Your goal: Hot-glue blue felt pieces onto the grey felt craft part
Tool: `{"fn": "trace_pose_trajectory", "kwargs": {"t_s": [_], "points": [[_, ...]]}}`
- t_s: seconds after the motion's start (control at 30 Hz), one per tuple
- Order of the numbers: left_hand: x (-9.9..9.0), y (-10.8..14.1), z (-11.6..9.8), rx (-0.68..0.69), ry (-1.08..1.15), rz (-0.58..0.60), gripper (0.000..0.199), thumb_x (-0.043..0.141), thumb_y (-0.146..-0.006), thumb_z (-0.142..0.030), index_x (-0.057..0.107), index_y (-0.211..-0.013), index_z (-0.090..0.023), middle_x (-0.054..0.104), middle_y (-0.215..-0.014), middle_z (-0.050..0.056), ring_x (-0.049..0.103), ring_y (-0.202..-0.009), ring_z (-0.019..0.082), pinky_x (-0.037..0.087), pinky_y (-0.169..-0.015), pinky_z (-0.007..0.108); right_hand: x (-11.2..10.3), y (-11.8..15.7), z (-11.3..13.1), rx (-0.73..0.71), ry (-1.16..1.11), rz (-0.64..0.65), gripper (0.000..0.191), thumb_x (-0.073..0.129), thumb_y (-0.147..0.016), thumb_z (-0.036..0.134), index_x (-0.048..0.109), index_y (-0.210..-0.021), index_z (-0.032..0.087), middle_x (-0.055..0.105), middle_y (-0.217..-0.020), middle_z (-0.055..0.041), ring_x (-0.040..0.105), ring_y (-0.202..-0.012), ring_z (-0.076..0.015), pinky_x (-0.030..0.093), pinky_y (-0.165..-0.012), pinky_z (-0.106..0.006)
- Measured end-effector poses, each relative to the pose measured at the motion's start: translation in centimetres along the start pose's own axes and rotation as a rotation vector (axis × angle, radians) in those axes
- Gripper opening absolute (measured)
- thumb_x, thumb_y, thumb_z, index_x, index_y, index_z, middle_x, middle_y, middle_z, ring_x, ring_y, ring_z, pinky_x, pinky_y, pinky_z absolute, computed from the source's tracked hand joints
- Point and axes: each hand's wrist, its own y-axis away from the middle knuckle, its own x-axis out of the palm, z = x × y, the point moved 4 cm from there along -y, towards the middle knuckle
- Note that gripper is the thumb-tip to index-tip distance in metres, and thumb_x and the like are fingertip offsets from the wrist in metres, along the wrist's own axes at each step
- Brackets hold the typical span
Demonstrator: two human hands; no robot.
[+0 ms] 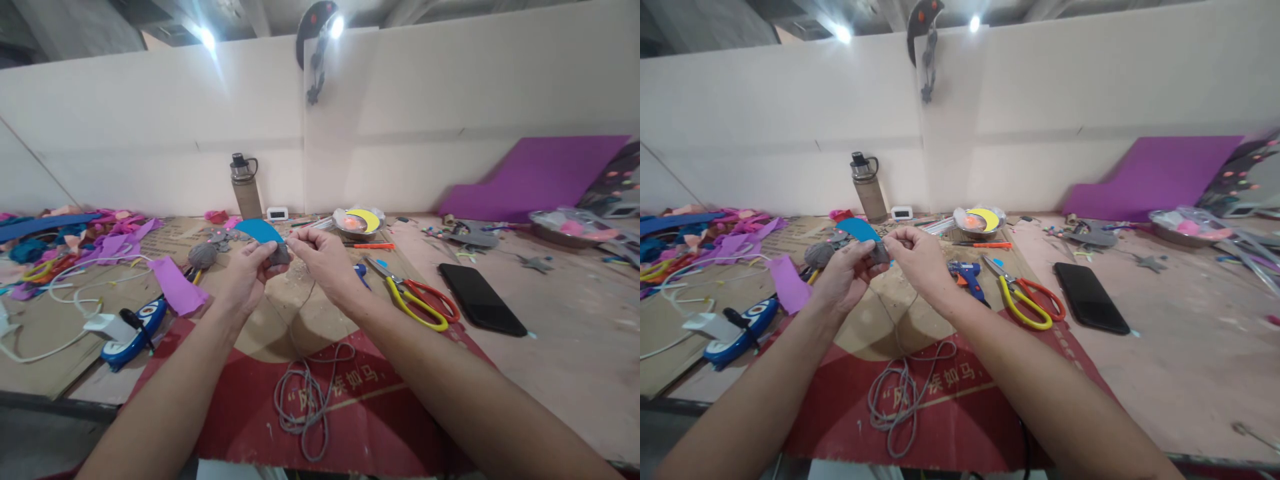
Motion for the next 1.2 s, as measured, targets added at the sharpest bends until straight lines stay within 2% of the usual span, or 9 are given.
{"fn": "trace_pose_trajectory", "kwargs": {"t_s": [0.3, 0.57, 0.77, 1.03, 1.2], "points": [[0.22, 0.06, -0.16, 0.008, 0.055, 0.031, 0.019, 0.079, -0.064, -0.024, 0.062, -0.069, -0.017, 0.070, -0.069, 0.000, 0.067, -0.062, 0.013, 0.056, -0.056, 0.022, 0.18, 0.13, -0.13, 0.017, -0.028, 0.022, 0.018, 0.062, -0.078, 0.035, 0.060, -0.072, 0.018, 0.057, -0.070, 0.0018, 0.049, -0.066, -0.0095, 0.041, -0.065, -0.025], [0.01, -0.07, -0.11, 0.000, 0.102, 0.043, 0.022, 0.080, -0.064, -0.023, 0.061, -0.071, -0.015, 0.070, -0.071, 0.000, 0.067, -0.063, 0.012, 0.056, -0.056, 0.021, 0.11, 0.32, 0.37, 0.017, -0.016, 0.032, 0.014, 0.063, -0.077, 0.031, 0.061, -0.075, 0.018, 0.049, -0.065, 0.0048, 0.036, -0.057, -0.0071, 0.031, -0.054, -0.024], [0.17, -0.04, -0.08, -0.003, 0.143, 0.063, 0.024, 0.080, -0.066, -0.020, 0.060, -0.078, -0.015, 0.069, -0.073, -0.001, 0.067, -0.067, 0.011, 0.057, -0.061, 0.021, 0.15, 0.19, 0.21, 0.034, -0.084, 0.034, 0.014, 0.064, -0.076, 0.032, 0.062, -0.075, 0.018, 0.053, -0.068, 0.0042, 0.036, -0.055, -0.0065, 0.031, -0.053, -0.024], [0.11, -0.08, -0.36, 0.017, 0.114, 0.096, 0.023, 0.080, -0.067, -0.020, 0.061, -0.079, -0.015, 0.069, -0.073, 0.000, 0.064, -0.062, 0.010, 0.056, -0.055, 0.019, 0.45, 0.31, 0.02, 0.034, -0.163, 0.054, 0.014, 0.063, -0.077, 0.031, 0.060, -0.071, 0.019, 0.051, -0.067, 0.0046, 0.039, -0.056, -0.0069, 0.031, -0.054, -0.024], [0.23, -0.05, -0.21, 0.023, 0.157, 0.093, 0.027, 0.082, -0.064, -0.019, 0.061, -0.080, -0.016, 0.067, -0.075, -0.002, 0.065, -0.066, 0.009, 0.057, -0.059, 0.019, 0.60, 0.34, -0.06, 0.052, -0.210, 0.058, 0.014, 0.065, -0.075, 0.031, 0.060, -0.071, 0.018, 0.051, -0.065, 0.0056, 0.036, -0.054, -0.0060, 0.030, -0.053, -0.024]]}}
